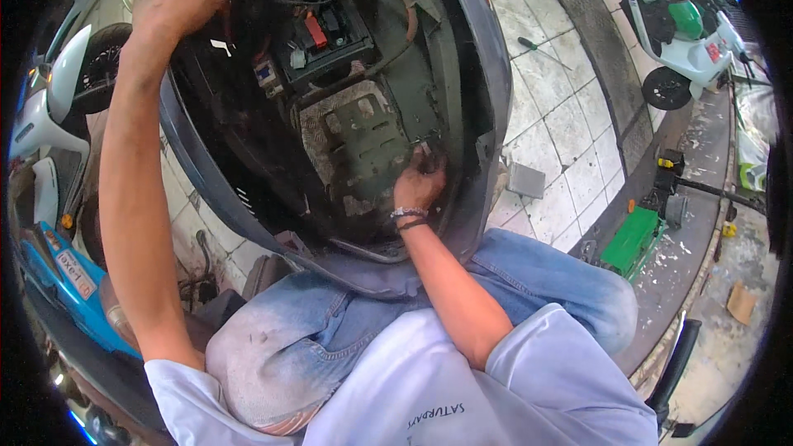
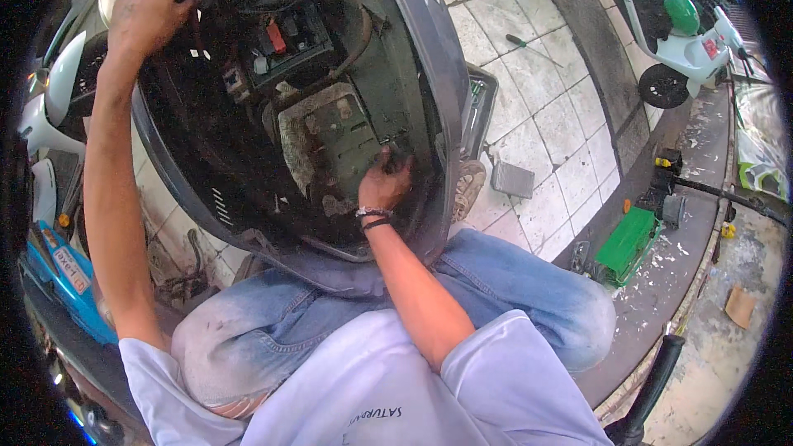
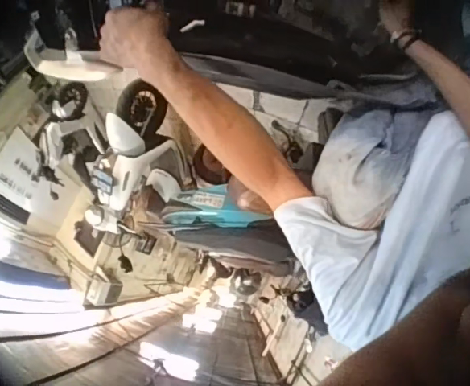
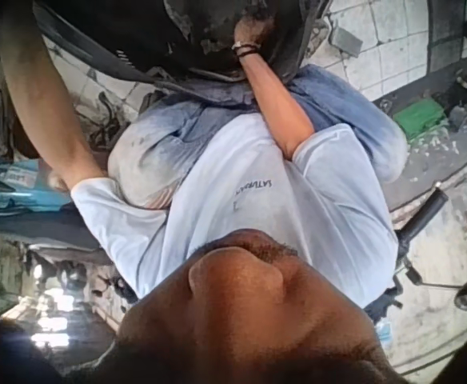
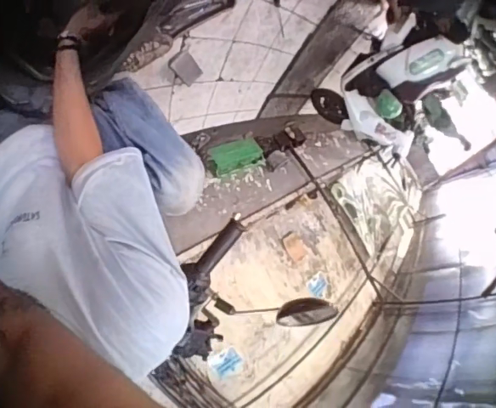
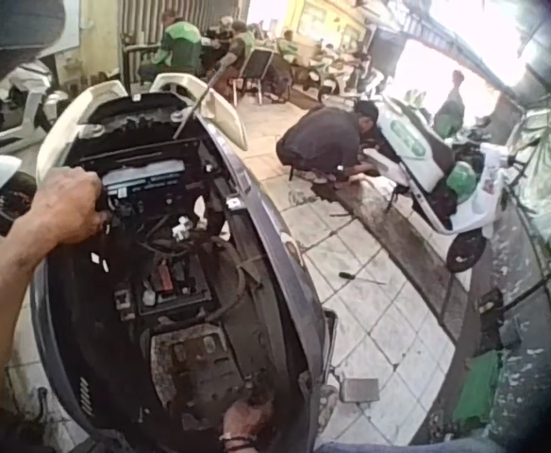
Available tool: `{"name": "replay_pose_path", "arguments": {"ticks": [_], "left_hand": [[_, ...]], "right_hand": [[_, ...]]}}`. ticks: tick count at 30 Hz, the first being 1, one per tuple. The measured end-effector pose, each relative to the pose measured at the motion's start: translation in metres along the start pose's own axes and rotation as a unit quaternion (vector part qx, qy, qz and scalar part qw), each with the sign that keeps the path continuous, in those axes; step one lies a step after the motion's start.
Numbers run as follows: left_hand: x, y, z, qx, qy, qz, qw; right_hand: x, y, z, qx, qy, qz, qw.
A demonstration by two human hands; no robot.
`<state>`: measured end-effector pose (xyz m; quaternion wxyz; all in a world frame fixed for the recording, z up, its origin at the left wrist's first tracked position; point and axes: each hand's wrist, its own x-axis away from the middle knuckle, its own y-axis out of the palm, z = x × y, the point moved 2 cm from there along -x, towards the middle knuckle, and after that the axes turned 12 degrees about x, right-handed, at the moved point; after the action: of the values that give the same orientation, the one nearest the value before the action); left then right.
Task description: The person disassembles a component of an electric scooter using an impact driver, then installs a electronic control unit into the scooter compartment and secures it with a T-handle wrench.
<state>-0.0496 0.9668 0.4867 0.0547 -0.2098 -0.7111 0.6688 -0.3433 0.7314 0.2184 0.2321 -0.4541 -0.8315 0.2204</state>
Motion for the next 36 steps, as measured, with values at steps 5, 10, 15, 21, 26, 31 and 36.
{"name": "replay_pose_path", "arguments": {"ticks": [5, 10, 15, 21, 26, 31, 36], "left_hand": [[0.002, -0.014, 0.010, 0.012, -0.030, -0.029, 0.999], [0.009, -0.010, 0.002, 0.020, -0.034, -0.029, 0.999], [0.001, -0.016, 0.013, 0.012, -0.041, -0.041, 0.998], [0.004, -0.013, 0.011, 0.023, -0.035, -0.038, 0.998], [0.003, -0.014, 0.012, 0.020, -0.036, -0.032, 0.999], [0.000, -0.014, 0.018, 0.032, -0.014, 0.020, 0.999], [0.002, -0.011, 0.013, 0.024, -0.030, -0.014, 0.999]], "right_hand": [[-0.013, 0.008, 0.026, 0.049, -0.011, -0.023, 0.998], [0.005, 0.004, -0.004, 0.106, 0.006, 0.024, 0.994], [-0.008, 0.009, 0.012, 0.056, -0.062, 0.032, 0.996], [-0.012, 0.015, 0.016, 0.086, -0.055, 0.023, 0.995], [-0.007, 0.009, 0.001, 0.113, -0.075, 0.106, 0.985], [-0.020, 0.017, 0.031, 0.143, -0.050, 0.054, 0.987], [-0.013, 0.022, 0.029, 0.111, -0.038, 0.032, 0.993]]}}
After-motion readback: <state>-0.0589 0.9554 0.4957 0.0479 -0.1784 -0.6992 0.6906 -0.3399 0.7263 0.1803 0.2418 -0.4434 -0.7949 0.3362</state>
